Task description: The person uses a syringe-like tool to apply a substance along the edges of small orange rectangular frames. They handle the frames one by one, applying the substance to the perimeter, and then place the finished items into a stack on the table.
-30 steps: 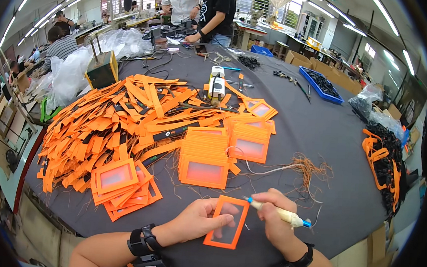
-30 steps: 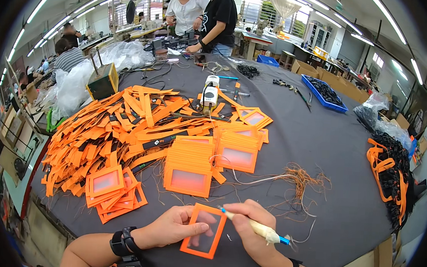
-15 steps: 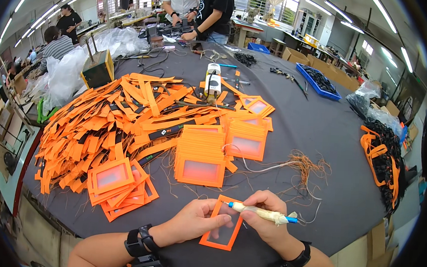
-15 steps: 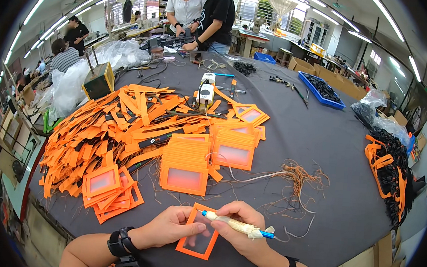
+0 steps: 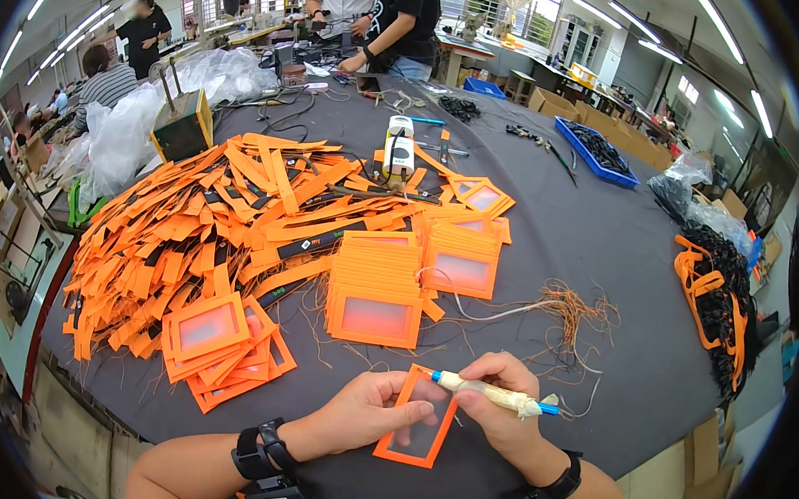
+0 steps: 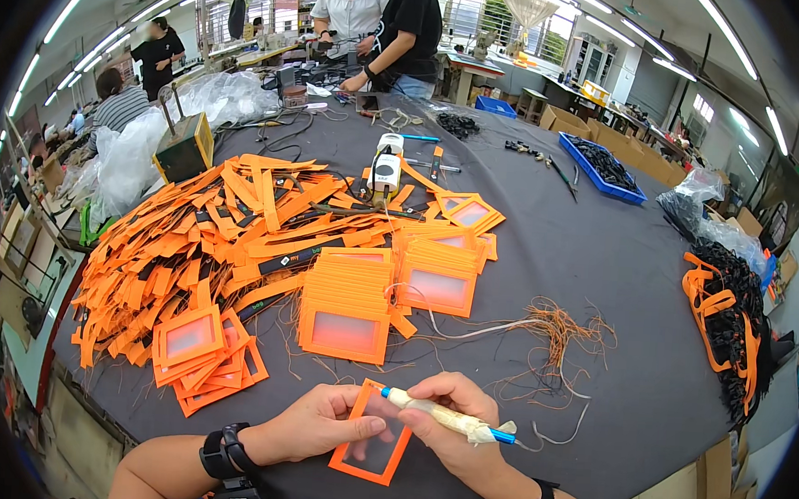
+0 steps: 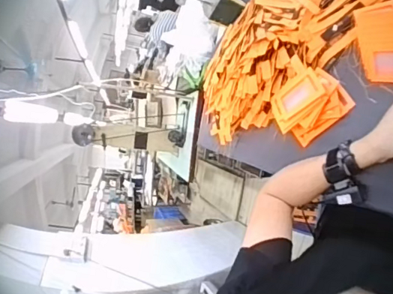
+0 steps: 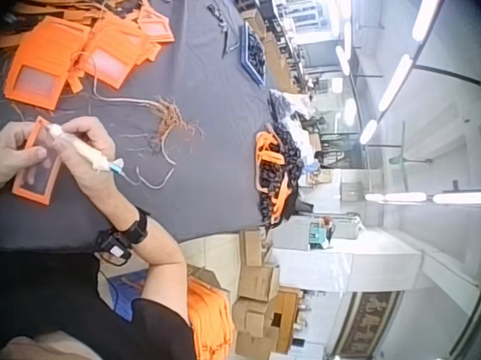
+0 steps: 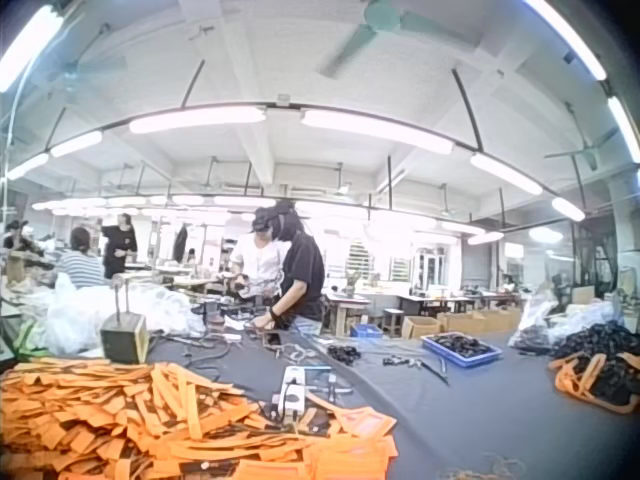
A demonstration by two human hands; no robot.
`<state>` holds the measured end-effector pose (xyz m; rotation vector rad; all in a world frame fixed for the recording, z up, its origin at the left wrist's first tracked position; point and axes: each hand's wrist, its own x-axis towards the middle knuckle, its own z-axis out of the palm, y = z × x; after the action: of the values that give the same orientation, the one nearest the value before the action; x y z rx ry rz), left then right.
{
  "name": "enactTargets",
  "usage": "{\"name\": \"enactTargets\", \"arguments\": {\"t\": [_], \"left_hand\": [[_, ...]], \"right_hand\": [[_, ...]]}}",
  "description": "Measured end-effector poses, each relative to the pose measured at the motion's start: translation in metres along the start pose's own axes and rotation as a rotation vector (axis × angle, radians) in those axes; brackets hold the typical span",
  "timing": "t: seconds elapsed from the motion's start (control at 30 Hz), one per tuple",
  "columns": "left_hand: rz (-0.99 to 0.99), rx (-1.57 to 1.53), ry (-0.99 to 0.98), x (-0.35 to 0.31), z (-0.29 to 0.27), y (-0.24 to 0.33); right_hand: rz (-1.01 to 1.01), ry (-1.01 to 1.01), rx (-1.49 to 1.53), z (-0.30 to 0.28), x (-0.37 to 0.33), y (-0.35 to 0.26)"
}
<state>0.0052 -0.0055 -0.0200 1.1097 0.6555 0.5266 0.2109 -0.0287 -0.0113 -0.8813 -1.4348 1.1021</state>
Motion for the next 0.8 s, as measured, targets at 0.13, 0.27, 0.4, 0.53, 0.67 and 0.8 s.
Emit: {"name": "enactTargets", "arguments": {"t": [0.13, 0.27, 0.4, 0.53, 0.67, 0.8], "left_hand": [[-0.002, 0.008, 0.001, -0.0002, -0.0001, 0.0002], [0.005, 0.009, -0.003, -0.0001, 0.0002, 0.0002], [0.008, 0.008, -0.026, -0.0007, -0.0009, 0.0004], [0.012, 0.071, 0.001, -0.0007, -0.0003, 0.0], [0.003, 0.144, 0.029, -0.001, 0.0009, 0.0012], [0.002, 0.153, 0.027, -0.0011, 0.0005, 0.0008]], "right_hand": [[0.029, 0.007, 0.028, 0.0, -0.0002, 0.0], [0.027, 0.002, 0.03, 0.0001, -0.0002, -0.0007], [0.016, -0.009, 0.021, 0.0008, -0.0001, -0.0024], [0.027, -0.003, 0.025, 0.0026, 0.0005, -0.0047], [0.024, 0.004, 0.019, 0.0009, -0.0003, -0.0039], [-0.008, -0.017, -0.015, -0.0004, 0.0003, -0.0026]]}}
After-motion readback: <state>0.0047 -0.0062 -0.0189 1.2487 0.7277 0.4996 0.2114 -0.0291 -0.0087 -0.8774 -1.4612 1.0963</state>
